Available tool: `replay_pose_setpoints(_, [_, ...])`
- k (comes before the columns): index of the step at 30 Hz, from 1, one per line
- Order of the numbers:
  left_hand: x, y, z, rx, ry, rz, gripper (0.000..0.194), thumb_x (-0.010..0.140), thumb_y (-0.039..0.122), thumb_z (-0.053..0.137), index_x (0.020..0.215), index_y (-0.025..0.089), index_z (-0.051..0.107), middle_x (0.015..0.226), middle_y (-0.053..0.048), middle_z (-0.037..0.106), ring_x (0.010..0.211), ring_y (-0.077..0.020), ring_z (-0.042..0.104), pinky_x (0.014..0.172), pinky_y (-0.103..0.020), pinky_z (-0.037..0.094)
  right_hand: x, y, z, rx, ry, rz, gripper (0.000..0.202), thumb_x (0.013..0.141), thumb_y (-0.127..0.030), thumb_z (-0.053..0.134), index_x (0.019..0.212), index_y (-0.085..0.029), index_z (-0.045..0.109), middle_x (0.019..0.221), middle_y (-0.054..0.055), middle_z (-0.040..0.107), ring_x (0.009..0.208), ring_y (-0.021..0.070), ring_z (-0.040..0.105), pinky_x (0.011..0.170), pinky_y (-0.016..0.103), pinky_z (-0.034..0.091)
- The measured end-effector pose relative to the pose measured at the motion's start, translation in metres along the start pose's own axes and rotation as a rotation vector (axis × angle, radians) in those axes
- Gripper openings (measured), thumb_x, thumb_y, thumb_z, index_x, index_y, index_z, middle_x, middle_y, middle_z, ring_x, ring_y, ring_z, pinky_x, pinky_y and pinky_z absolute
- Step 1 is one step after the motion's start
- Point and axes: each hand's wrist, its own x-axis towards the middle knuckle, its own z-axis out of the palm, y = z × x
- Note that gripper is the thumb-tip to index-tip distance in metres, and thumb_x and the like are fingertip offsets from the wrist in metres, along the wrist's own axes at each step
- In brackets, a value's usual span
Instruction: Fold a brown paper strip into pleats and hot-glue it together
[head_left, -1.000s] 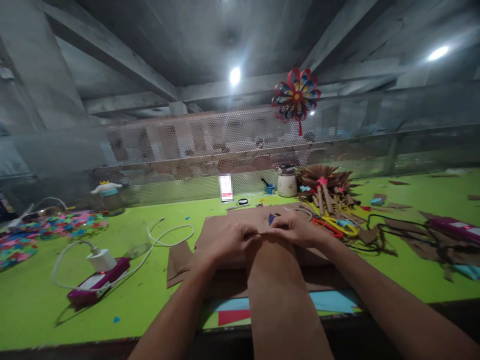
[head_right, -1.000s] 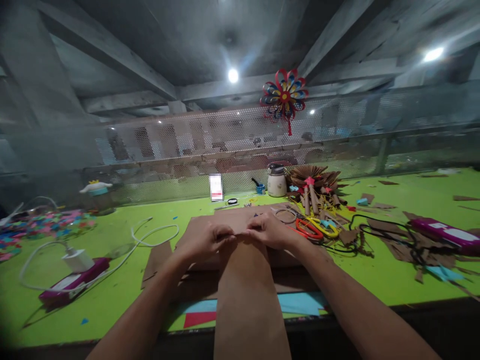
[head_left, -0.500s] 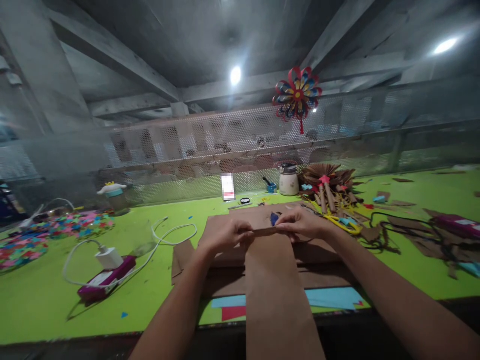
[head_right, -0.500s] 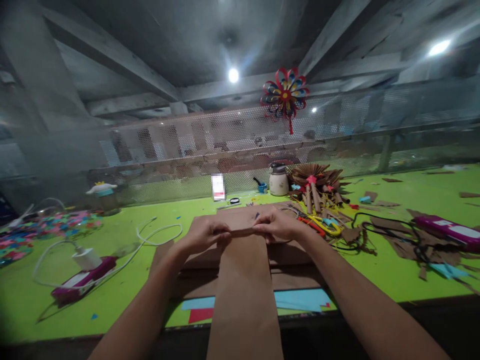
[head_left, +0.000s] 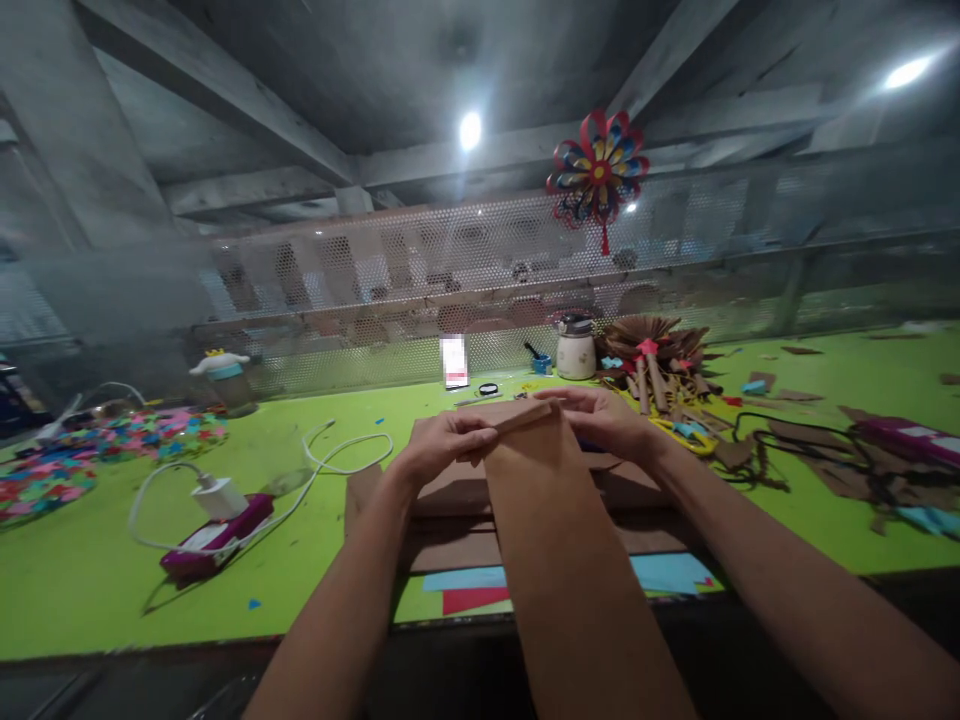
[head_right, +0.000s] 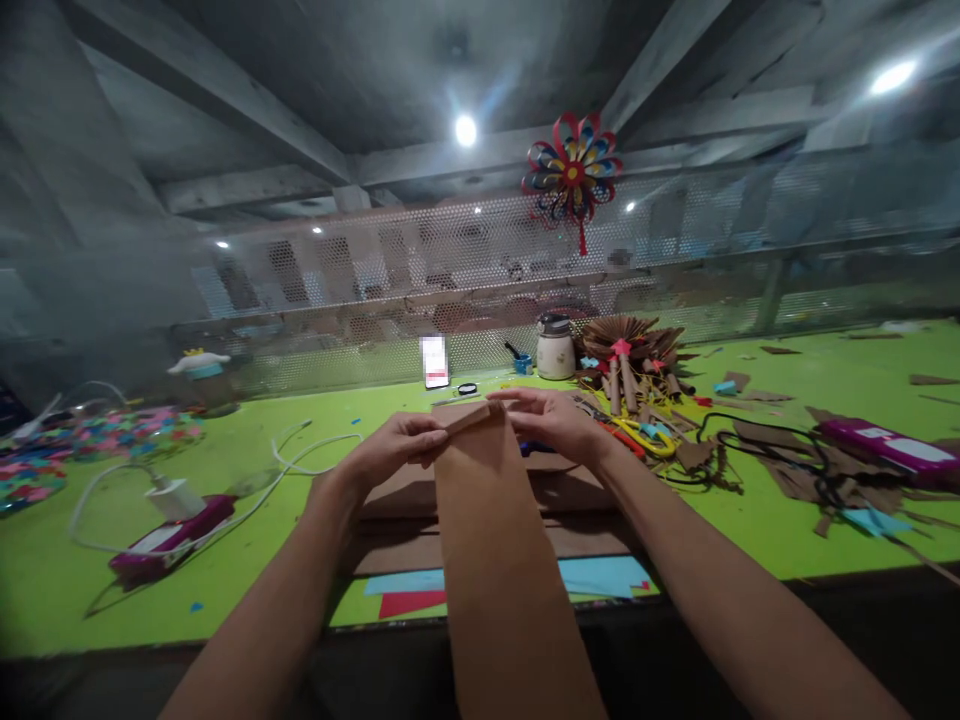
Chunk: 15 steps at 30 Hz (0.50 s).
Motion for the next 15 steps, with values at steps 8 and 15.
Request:
replay_pose_setpoints(8, [0.013, -0.019, 0.035, -0.64, -0.16, -0.191, 0.028, 0.064, 0.028, 0.071, 0.084, 0.011, 0.061, 0.072, -0.002, 0.055, 0.058, -0.0061, 0.048, 0.055, -0.019, 0.035, 0.004, 0.0, 0.019, -0.072, -0.215, 0.003, 0.038, 0.07, -0.037, 0.063, 0.099, -0.013, 0.061, 0.083, 0.006, 0.065, 0.074, 0.0164, 0.061, 0.071, 0.03, 0.048])
replay_pose_setpoints(15, [0.011, -0.021, 0.05, -0.615, -0.199, -0.185, 0.031, 0.067, 0.037, 0.066, 0.08, 0.01, 0.064, 0.067, -0.006, 0.061, 0.059, -0.0111, 0.054, 0.057, -0.022, 0.04, 0.004, 0.005, 0.017, -0.173, -0.129, -0.101, 0.024, 0.073, -0.036, 0.061, 0.081, -0.013, 0.059, 0.079, 0.003, 0.059, 0.074, 0.0129, 0.055, 0.071, 0.027, 0.044])
